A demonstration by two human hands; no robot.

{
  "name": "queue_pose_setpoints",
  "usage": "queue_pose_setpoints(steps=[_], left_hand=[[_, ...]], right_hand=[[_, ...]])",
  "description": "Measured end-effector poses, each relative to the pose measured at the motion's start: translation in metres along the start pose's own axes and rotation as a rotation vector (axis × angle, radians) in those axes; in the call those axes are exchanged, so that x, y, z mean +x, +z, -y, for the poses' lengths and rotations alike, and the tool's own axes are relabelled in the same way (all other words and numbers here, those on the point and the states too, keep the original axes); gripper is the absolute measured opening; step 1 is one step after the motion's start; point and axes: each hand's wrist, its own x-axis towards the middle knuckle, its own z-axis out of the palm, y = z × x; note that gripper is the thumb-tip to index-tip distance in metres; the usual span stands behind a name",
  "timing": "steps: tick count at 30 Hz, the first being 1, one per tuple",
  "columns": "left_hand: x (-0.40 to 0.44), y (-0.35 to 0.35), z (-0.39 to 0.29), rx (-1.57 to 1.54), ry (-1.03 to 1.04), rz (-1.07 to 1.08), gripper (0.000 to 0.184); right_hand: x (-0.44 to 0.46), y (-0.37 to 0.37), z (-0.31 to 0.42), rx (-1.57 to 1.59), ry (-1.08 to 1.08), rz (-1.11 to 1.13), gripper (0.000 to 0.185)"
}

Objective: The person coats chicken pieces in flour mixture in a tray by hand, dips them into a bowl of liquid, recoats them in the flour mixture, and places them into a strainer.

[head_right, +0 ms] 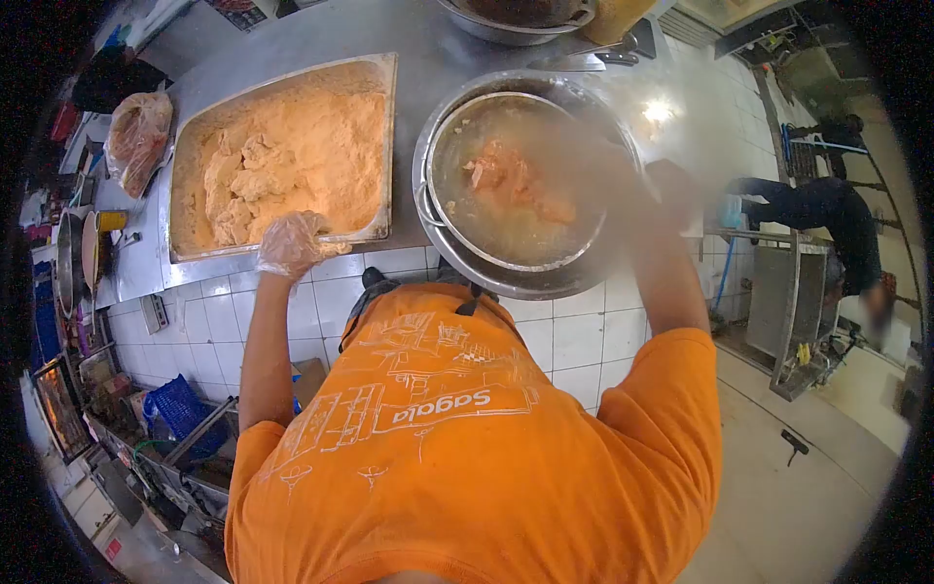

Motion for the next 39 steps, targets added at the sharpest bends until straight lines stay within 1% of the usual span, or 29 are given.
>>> queue_pose_setpoints(steps=[1, 2, 3, 4, 6, 8, 9, 12, 14, 16, 20, 22, 27, 30, 31, 33, 36, 39], left_hand=[[0.000, 0.003, 0.002, 0.014, 0.002, -0.014, 0.063], [0.001, 0.006, 0.004, 0.029, 0.004, -0.031, 0.062], [0.001, 0.009, 0.007, 0.028, 0.016, -0.052, 0.062], [0.001, 0.014, 0.010, 0.027, 0.027, -0.076, 0.062], [0.000, 0.010, 0.010, 0.004, 0.036, -0.079, 0.061], [0.001, 0.001, 0.002, -0.038, 0.033, -0.043, 0.059], [0.000, 0.003, 0.003, -0.022, 0.032, -0.066, 0.058], [0.002, 0.005, 0.005, -0.004, 0.048, -0.109, 0.057], [0.001, 0.003, 0.005, -0.042, 0.069, -0.096, 0.058], [0.001, 0.006, 0.005, -0.036, 0.068, -0.100, 0.059], [0.006, 0.016, 0.016, -0.028, 0.067, -0.103, 0.058], [0.005, 0.009, 0.011, 0.017, 0.086, -0.099, 0.056], [0.003, 0.010, 0.011, 0.033, 0.094, -0.094, 0.054], [0.006, 0.012, 0.015, 0.050, 0.107, -0.070, 0.054], [0.005, 0.012, 0.015, 0.054, 0.106, -0.074, 0.054], [0.003, 0.010, 0.012, 0.058, 0.102, -0.087, 0.054], [0.000, 0.006, 0.008, 0.045, 0.083, -0.088, 0.053], [0.001, -0.001, 0.002, 0.006, 0.059, -0.053, 0.052]], right_hand=[[0.001, -0.001, 0.003, 0.071, 0.033, -0.101, 0.022], [-0.004, -0.019, 0.011, 0.142, 0.066, -0.204, 0.022], [-0.014, -0.048, 0.028, 0.245, 0.174, -0.326, 0.021], [-0.009, -0.057, 0.035, 0.306, 0.254, -0.384, 0.022], [0.018, -0.046, 0.036, 0.377, 0.386, -0.412, 0.022], [0.045, -0.032, 0.029, 0.406, 0.456, -0.384, 0.023], [0.055, -0.025, 0.028, 0.419, 0.487, -0.367, 0.023], [0.072, -0.009, 0.027, 0.453, 0.481, -0.340, 0.024], [0.074, -0.006, 0.023, 0.524, 0.386, -0.328, 0.025], [0.073, -0.011, 0.016, 0.637, 0.237, -0.306, 0.026], [0.046, -0.053, 0.021, 1.010, -0.131, -0.250, 0.027], [0.040, -0.069, 0.016, 1.060, -0.115, -0.237, 0.030], [0.034, -0.088, 0.008, 0.835, 0.361, -0.166, 0.044], [0.045, -0.076, 0.018, 0.682, 0.327, -0.142, 0.064], [0.047, -0.071, 0.022, 0.725, 0.355, -0.119, 0.068], [0.035, -0.094, 0.047, 0.811, 0.414, -0.074, 0.079], [0.031, -0.097, 0.058, 1.064, 0.360, -0.023, 0.084], [0.033, -0.105, 0.058, 1.027, 0.282, 0.011, 0.080]])
